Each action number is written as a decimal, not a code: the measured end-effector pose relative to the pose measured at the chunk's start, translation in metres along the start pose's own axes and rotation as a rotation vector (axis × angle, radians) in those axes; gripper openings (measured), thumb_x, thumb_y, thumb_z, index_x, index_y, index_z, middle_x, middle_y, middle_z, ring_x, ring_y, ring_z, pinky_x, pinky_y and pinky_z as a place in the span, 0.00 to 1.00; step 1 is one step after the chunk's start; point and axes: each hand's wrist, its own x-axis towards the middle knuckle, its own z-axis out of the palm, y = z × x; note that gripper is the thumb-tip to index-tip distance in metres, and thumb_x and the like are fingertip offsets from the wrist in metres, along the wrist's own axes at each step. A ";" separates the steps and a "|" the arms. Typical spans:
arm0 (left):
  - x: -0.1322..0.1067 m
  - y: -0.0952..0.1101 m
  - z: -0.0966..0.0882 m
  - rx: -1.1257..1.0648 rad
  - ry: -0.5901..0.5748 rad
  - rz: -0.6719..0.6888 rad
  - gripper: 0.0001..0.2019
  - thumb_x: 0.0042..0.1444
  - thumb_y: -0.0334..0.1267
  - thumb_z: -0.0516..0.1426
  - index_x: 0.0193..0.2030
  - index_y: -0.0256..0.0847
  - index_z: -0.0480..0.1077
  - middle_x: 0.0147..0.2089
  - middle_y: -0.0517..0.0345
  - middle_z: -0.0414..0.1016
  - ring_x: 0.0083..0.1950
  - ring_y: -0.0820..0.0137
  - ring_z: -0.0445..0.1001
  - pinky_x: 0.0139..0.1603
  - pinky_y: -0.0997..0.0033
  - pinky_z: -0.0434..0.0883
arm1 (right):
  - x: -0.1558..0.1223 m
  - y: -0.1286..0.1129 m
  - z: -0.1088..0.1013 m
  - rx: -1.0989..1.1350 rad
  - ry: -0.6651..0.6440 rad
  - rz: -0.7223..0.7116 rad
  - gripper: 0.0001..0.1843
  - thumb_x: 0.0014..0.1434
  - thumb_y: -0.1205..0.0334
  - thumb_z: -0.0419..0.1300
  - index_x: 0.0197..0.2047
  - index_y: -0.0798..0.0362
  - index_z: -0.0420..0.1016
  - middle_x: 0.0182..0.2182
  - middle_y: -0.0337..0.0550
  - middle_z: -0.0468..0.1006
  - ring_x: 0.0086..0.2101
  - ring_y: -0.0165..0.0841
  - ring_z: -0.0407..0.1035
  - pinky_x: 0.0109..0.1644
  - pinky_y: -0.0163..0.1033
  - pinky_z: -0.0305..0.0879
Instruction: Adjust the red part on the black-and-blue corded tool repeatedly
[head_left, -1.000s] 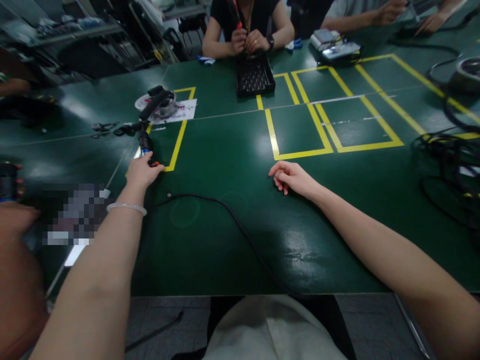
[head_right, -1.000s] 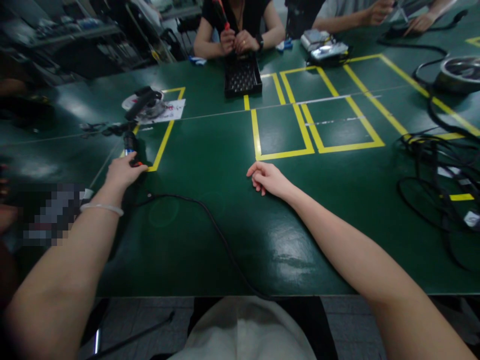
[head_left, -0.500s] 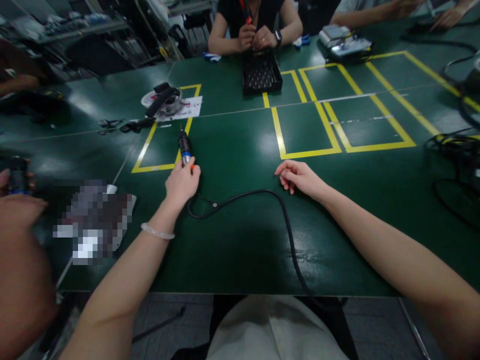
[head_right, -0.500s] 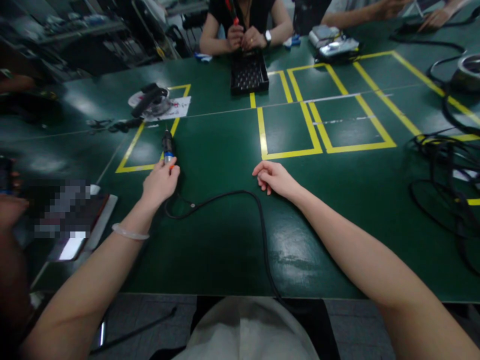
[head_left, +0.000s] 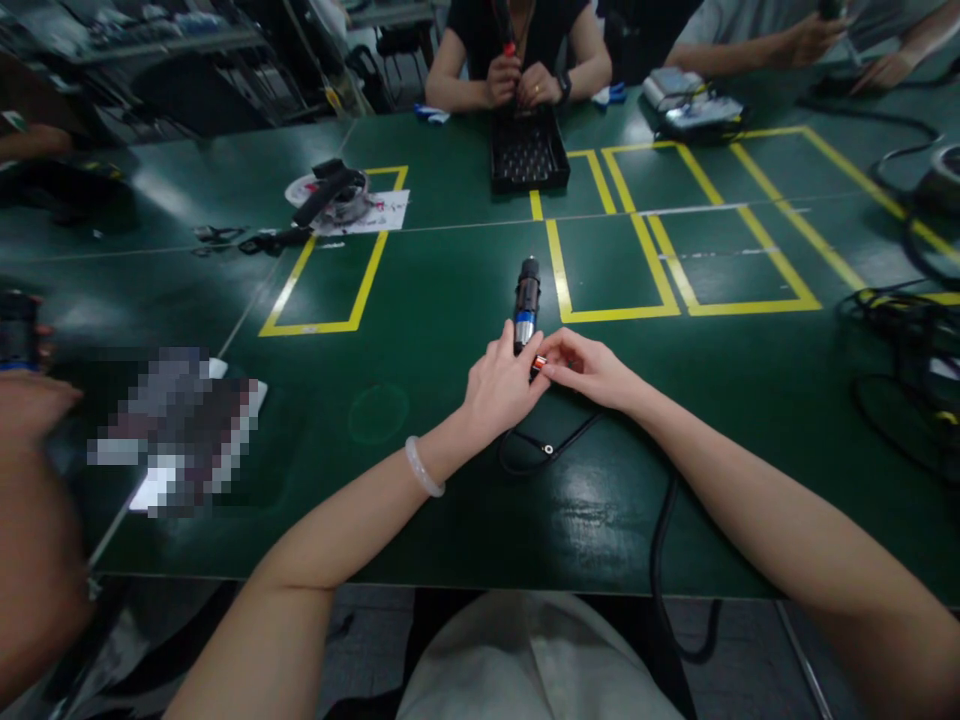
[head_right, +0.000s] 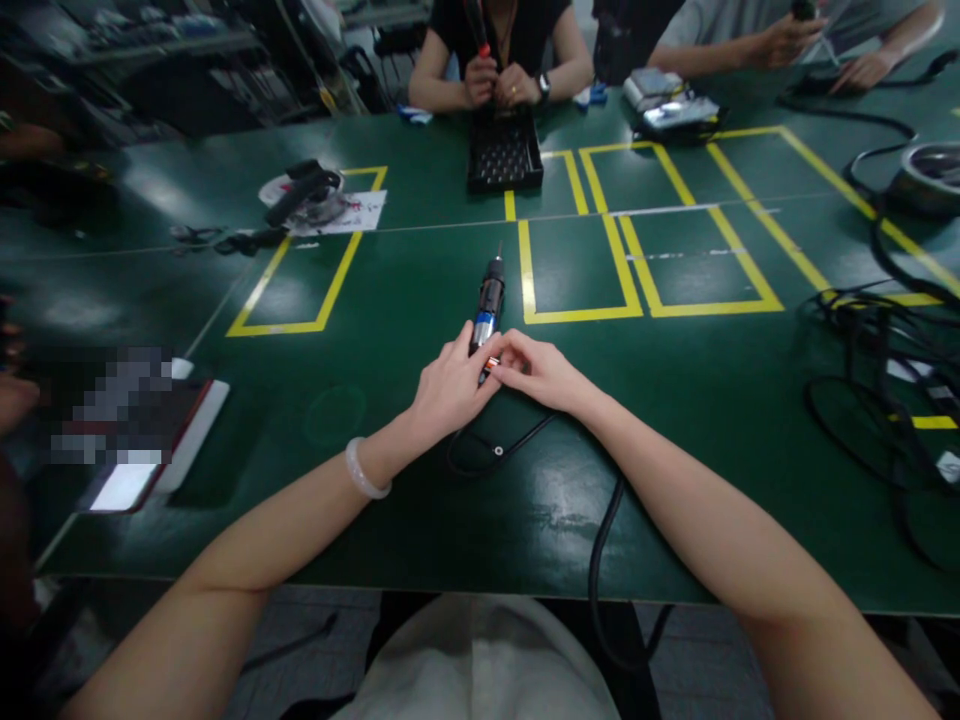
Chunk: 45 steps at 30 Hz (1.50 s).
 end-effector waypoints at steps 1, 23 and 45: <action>0.001 0.003 0.001 -0.018 -0.011 0.018 0.28 0.66 0.48 0.49 0.72 0.47 0.55 0.73 0.40 0.50 0.62 0.50 0.66 0.55 0.52 0.70 | 0.000 0.000 0.001 -0.035 0.001 -0.032 0.11 0.62 0.57 0.61 0.44 0.53 0.70 0.32 0.39 0.72 0.30 0.29 0.67 0.31 0.33 0.62; 0.003 -0.023 0.017 -0.398 -0.058 0.142 0.33 0.63 0.45 0.53 0.74 0.43 0.51 0.77 0.44 0.40 0.74 0.51 0.49 0.68 0.50 0.58 | 0.005 -0.003 0.003 0.530 0.070 0.367 0.22 0.58 0.45 0.65 0.30 0.53 0.63 0.15 0.34 0.72 0.13 0.24 0.63 0.12 0.27 0.55; 0.003 -0.024 0.017 -0.408 -0.060 0.151 0.32 0.64 0.44 0.53 0.73 0.44 0.53 0.76 0.43 0.40 0.74 0.50 0.51 0.68 0.50 0.58 | 0.004 0.000 -0.005 0.445 -0.125 0.239 0.12 0.60 0.56 0.64 0.39 0.56 0.73 0.27 0.37 0.71 0.25 0.25 0.67 0.21 0.28 0.69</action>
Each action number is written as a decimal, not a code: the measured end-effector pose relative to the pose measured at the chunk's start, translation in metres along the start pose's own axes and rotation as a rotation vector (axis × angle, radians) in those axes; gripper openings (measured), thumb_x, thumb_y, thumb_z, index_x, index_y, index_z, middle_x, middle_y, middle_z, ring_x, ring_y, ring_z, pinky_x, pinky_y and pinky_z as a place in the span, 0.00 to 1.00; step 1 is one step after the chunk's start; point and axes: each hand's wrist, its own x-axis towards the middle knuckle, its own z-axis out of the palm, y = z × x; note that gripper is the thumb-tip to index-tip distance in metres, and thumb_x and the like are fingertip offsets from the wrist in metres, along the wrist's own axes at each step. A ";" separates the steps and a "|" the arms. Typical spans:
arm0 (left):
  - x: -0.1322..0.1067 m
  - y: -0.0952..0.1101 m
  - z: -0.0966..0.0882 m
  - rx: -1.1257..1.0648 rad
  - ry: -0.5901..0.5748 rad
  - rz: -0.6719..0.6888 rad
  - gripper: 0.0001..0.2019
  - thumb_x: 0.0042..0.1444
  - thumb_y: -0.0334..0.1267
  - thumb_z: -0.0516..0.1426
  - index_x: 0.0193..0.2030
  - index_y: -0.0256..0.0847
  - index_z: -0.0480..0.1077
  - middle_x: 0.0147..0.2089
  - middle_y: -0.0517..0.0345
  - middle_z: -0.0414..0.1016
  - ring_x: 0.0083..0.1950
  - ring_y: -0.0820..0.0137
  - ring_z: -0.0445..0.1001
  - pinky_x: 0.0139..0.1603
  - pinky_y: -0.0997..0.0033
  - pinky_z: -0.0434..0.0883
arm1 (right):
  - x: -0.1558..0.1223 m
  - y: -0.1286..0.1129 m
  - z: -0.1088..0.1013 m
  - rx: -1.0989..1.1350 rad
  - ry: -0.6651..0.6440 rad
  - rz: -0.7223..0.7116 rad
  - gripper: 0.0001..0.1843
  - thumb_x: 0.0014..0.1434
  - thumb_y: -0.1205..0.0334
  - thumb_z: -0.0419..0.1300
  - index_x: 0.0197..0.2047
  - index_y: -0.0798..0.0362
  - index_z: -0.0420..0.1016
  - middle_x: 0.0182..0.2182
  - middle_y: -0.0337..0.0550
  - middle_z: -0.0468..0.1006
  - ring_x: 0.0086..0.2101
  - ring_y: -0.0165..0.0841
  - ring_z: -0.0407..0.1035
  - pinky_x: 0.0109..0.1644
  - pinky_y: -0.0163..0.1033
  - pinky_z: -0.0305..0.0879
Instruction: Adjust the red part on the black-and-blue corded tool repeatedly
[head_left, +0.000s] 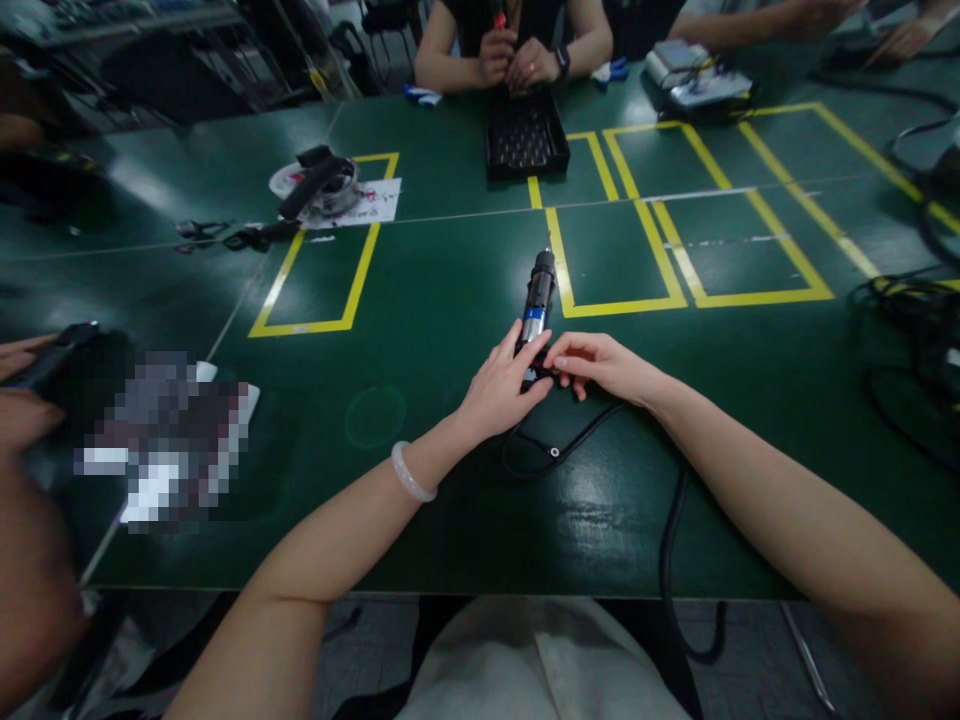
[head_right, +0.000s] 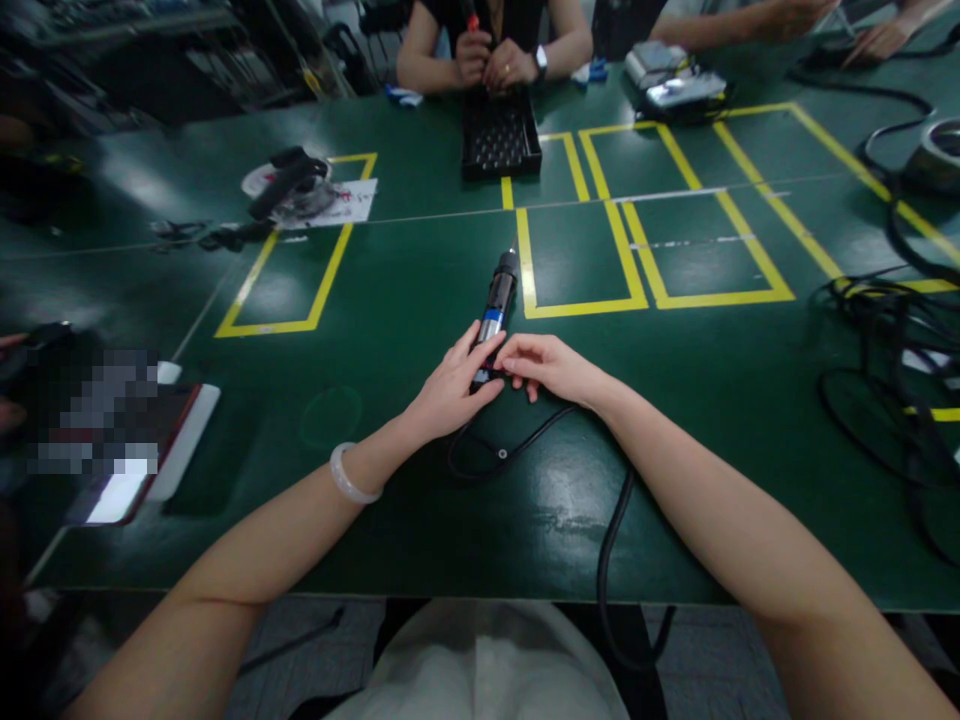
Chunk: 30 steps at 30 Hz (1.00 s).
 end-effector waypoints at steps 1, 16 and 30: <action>0.000 0.000 0.000 0.001 -0.002 0.001 0.32 0.64 0.44 0.53 0.73 0.43 0.53 0.76 0.43 0.40 0.74 0.50 0.50 0.68 0.50 0.58 | 0.000 0.001 0.000 -0.003 0.000 -0.010 0.12 0.60 0.57 0.64 0.41 0.56 0.71 0.27 0.37 0.71 0.25 0.25 0.67 0.21 0.27 0.68; 0.000 0.001 -0.002 0.002 -0.005 -0.004 0.32 0.64 0.45 0.53 0.73 0.44 0.53 0.76 0.42 0.41 0.74 0.50 0.50 0.67 0.50 0.59 | 0.000 0.002 -0.001 -0.155 0.071 -0.016 0.14 0.56 0.56 0.67 0.37 0.55 0.69 0.27 0.36 0.70 0.20 0.24 0.65 0.14 0.27 0.61; 0.001 0.003 0.001 0.049 0.007 -0.031 0.31 0.64 0.47 0.53 0.72 0.44 0.54 0.76 0.42 0.42 0.71 0.49 0.56 0.64 0.49 0.62 | 0.002 0.004 0.008 -0.100 0.124 -0.003 0.11 0.55 0.69 0.61 0.39 0.51 0.63 0.24 0.33 0.69 0.22 0.26 0.66 0.15 0.26 0.61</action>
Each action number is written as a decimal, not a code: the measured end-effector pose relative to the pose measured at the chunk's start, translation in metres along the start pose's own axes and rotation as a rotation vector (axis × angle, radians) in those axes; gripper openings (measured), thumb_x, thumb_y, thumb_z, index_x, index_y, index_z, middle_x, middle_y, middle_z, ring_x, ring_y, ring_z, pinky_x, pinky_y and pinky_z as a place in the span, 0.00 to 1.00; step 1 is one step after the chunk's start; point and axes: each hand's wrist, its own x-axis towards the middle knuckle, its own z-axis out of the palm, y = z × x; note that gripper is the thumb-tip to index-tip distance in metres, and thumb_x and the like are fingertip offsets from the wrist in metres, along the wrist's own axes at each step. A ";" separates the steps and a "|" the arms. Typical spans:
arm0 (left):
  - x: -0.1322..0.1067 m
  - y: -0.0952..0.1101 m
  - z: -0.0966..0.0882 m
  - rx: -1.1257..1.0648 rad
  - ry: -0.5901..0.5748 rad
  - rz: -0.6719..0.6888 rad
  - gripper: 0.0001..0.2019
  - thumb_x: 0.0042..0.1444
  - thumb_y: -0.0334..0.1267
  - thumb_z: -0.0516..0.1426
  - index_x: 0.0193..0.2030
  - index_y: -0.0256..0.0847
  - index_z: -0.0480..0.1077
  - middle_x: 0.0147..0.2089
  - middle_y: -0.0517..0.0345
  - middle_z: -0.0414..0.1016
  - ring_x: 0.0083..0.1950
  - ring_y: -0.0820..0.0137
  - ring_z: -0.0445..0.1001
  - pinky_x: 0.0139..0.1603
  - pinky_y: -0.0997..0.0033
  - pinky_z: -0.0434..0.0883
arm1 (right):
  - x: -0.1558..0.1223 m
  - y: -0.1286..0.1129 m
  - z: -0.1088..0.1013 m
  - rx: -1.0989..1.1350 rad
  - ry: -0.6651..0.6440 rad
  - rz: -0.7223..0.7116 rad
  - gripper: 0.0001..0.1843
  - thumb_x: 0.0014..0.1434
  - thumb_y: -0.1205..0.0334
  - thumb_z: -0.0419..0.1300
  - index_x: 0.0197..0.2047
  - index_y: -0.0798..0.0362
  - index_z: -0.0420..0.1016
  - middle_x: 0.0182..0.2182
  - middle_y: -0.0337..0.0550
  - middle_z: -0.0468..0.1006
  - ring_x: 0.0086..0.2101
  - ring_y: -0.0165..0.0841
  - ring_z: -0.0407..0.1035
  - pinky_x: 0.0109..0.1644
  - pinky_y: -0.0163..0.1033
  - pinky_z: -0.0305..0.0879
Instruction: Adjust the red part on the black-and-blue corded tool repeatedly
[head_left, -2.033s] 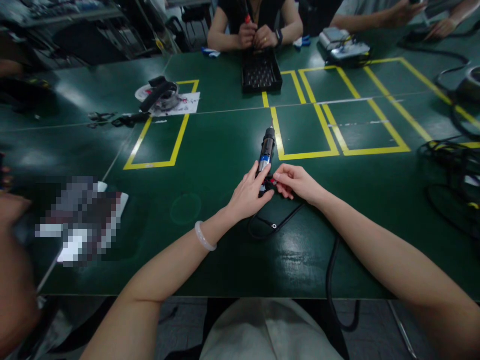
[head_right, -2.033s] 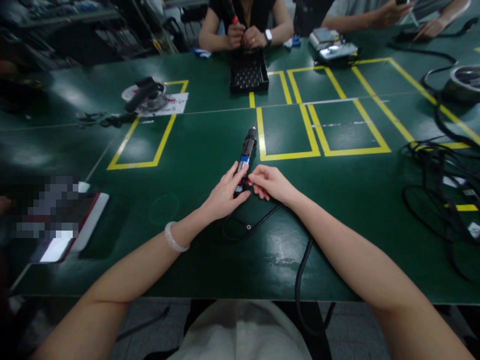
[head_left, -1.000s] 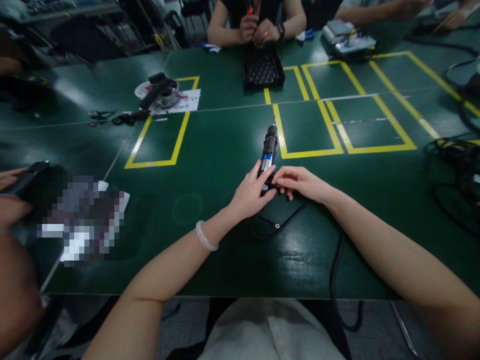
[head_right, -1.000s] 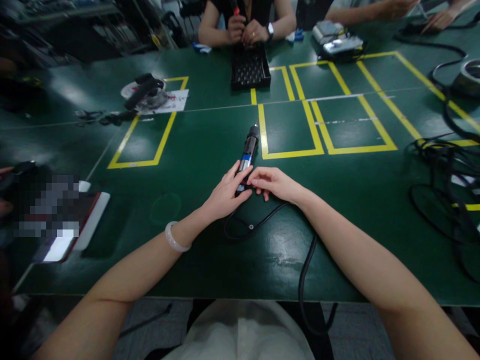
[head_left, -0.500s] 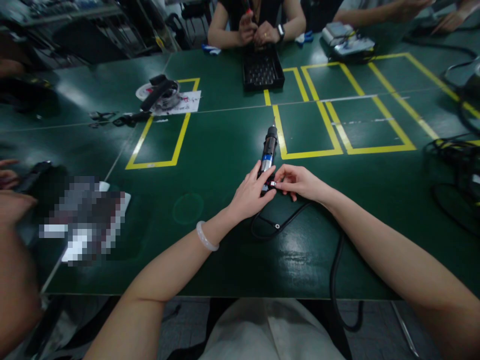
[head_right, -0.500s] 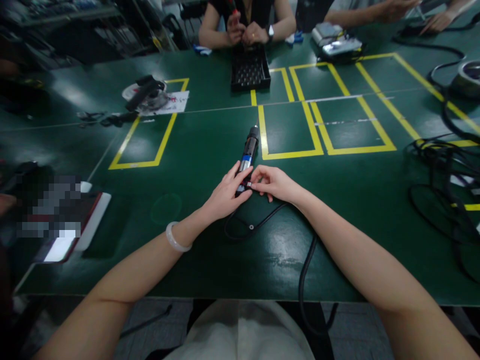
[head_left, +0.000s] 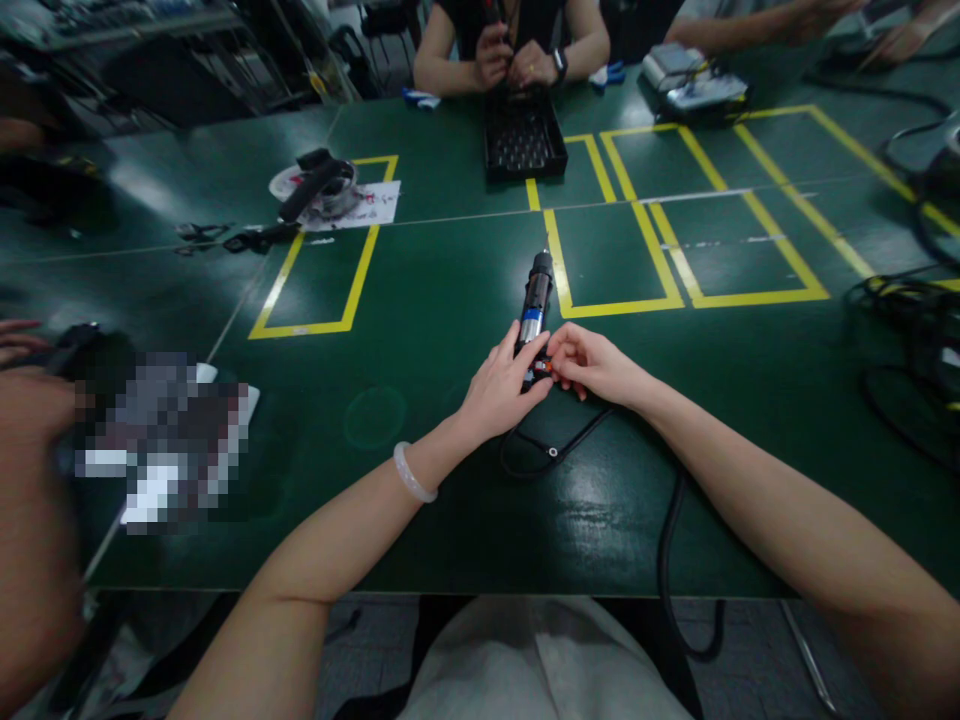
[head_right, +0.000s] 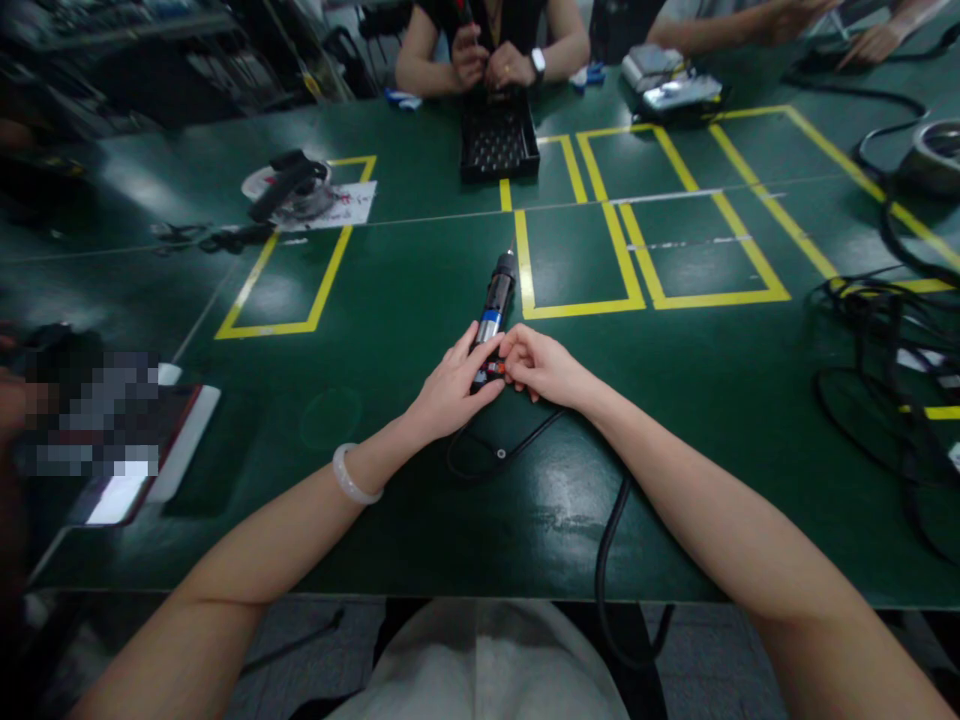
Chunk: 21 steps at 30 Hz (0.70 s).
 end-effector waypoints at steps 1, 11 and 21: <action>0.000 0.000 0.000 0.006 0.001 0.002 0.31 0.64 0.48 0.53 0.71 0.44 0.56 0.76 0.42 0.43 0.71 0.49 0.56 0.64 0.49 0.62 | 0.000 0.000 0.000 0.003 0.002 -0.002 0.12 0.54 0.70 0.60 0.40 0.51 0.62 0.25 0.33 0.69 0.22 0.26 0.66 0.15 0.26 0.61; 0.008 0.005 -0.005 0.083 0.104 0.008 0.20 0.62 0.49 0.56 0.58 0.46 0.69 0.69 0.46 0.56 0.64 0.53 0.64 0.61 0.52 0.65 | 0.001 -0.001 -0.002 0.021 -0.031 0.000 0.17 0.50 0.74 0.55 0.42 0.50 0.60 0.27 0.34 0.73 0.23 0.27 0.68 0.15 0.26 0.62; -0.005 -0.021 -0.025 0.136 0.120 -0.036 0.16 0.57 0.41 0.58 0.52 0.44 0.70 0.69 0.46 0.56 0.67 0.51 0.59 0.63 0.51 0.62 | 0.001 -0.002 -0.009 0.080 0.003 0.029 0.13 0.54 0.71 0.55 0.42 0.51 0.60 0.25 0.34 0.73 0.20 0.26 0.67 0.14 0.27 0.62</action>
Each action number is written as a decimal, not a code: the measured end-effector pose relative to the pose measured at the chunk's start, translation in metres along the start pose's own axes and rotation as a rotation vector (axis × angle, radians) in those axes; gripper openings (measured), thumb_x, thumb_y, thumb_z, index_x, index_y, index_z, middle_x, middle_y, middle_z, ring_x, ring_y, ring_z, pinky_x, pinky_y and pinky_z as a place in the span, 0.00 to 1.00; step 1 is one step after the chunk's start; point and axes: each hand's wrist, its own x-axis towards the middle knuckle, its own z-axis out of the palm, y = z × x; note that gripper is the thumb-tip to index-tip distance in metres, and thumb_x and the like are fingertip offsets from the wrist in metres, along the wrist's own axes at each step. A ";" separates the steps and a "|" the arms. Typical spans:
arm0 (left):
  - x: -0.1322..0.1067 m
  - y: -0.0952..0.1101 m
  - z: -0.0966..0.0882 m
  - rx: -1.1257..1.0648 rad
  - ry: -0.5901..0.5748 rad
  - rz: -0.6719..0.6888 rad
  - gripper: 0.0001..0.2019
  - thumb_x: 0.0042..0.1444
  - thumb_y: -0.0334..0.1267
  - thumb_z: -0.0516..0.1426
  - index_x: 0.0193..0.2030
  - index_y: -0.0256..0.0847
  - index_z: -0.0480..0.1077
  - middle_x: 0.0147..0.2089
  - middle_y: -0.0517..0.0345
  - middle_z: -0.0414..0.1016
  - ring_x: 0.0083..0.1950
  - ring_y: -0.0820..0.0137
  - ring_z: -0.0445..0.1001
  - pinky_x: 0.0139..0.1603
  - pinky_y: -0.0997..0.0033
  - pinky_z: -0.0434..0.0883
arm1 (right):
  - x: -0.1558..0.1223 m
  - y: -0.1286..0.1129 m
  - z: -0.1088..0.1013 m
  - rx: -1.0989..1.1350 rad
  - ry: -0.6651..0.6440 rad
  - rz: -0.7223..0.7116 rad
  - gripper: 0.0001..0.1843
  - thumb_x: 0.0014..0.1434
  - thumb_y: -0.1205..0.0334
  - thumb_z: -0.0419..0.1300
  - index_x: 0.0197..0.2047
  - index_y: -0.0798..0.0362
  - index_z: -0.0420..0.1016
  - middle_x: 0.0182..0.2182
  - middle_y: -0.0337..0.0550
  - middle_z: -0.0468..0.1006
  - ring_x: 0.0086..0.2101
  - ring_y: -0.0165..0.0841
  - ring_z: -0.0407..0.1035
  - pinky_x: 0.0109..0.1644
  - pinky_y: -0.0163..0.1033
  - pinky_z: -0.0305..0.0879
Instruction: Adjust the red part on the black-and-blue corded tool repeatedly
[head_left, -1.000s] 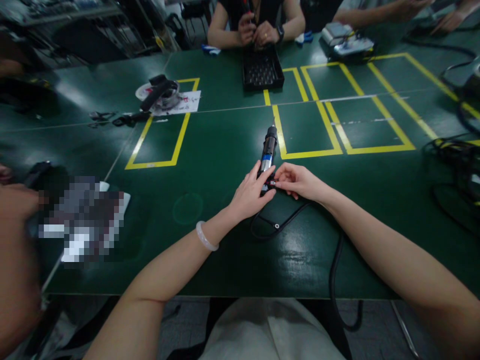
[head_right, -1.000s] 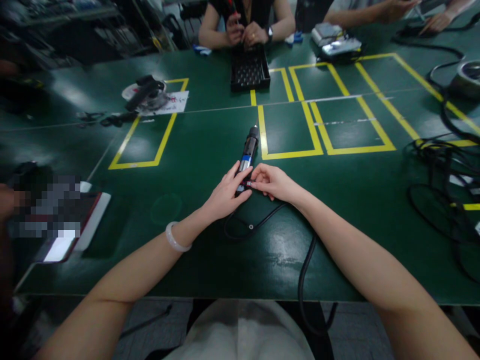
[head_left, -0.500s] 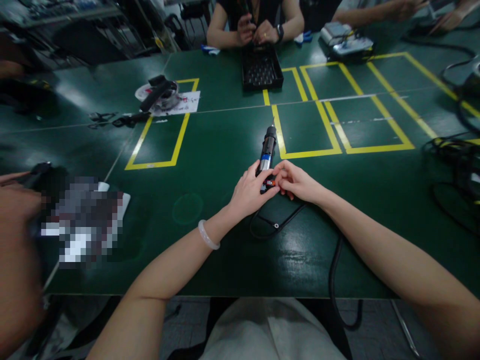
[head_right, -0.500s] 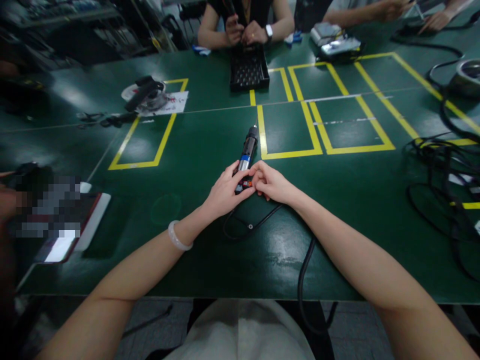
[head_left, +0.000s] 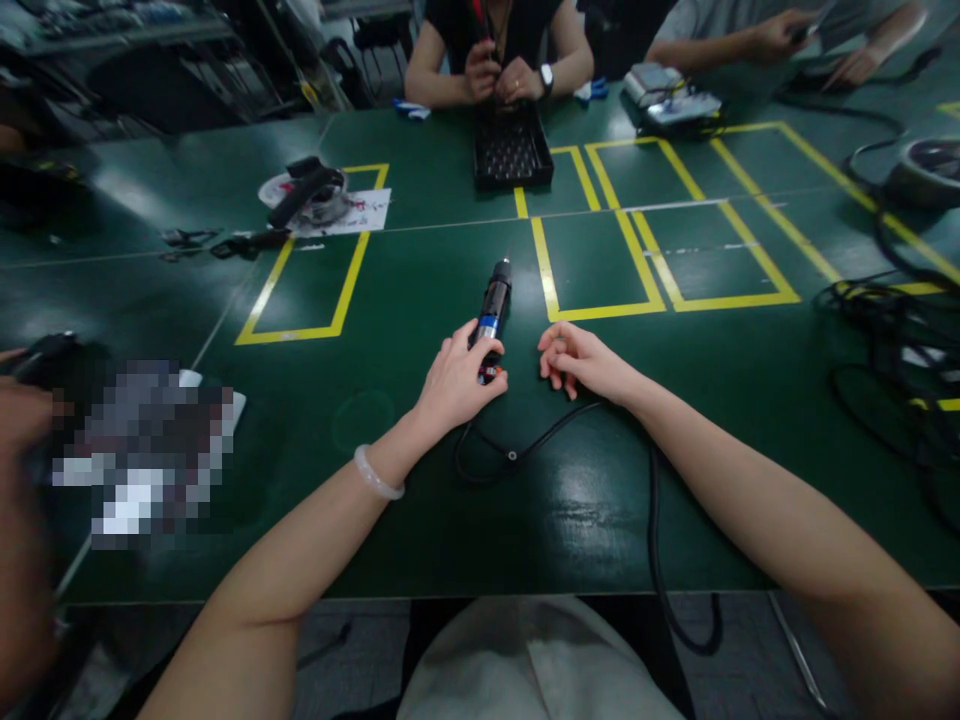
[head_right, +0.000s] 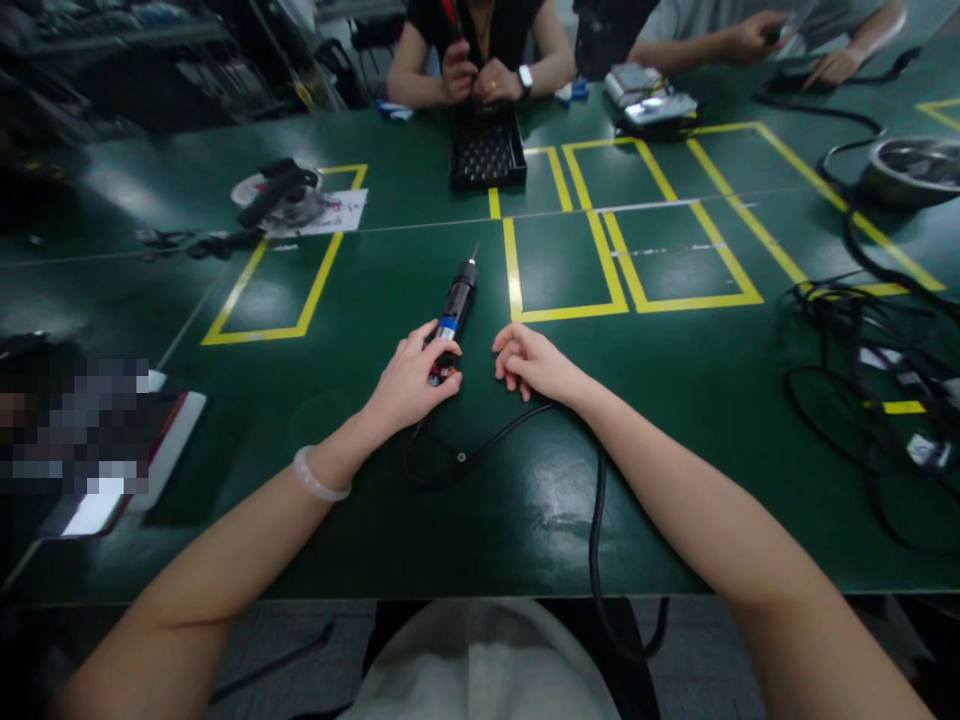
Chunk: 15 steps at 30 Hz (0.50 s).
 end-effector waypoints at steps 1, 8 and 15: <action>-0.003 -0.009 -0.005 0.012 -0.006 -0.015 0.17 0.57 0.42 0.58 0.53 0.44 0.70 0.69 0.46 0.56 0.68 0.51 0.59 0.64 0.50 0.62 | 0.000 0.000 -0.001 0.016 0.003 0.003 0.13 0.54 0.71 0.55 0.42 0.51 0.60 0.26 0.34 0.73 0.20 0.26 0.67 0.14 0.27 0.62; -0.017 -0.104 -0.042 0.074 0.000 -0.134 0.19 0.58 0.45 0.55 0.54 0.43 0.70 0.68 0.47 0.56 0.71 0.54 0.55 0.68 0.52 0.57 | 0.001 -0.001 -0.001 0.077 0.048 0.032 0.10 0.56 0.71 0.56 0.41 0.52 0.64 0.25 0.36 0.73 0.20 0.26 0.66 0.13 0.28 0.61; -0.016 -0.198 -0.080 0.177 0.044 -0.281 0.19 0.62 0.49 0.52 0.53 0.38 0.69 0.53 0.52 0.68 0.56 0.63 0.65 0.62 0.60 0.64 | 0.000 -0.001 0.000 0.051 0.048 0.040 0.06 0.58 0.71 0.55 0.39 0.53 0.66 0.25 0.37 0.72 0.20 0.26 0.66 0.14 0.27 0.61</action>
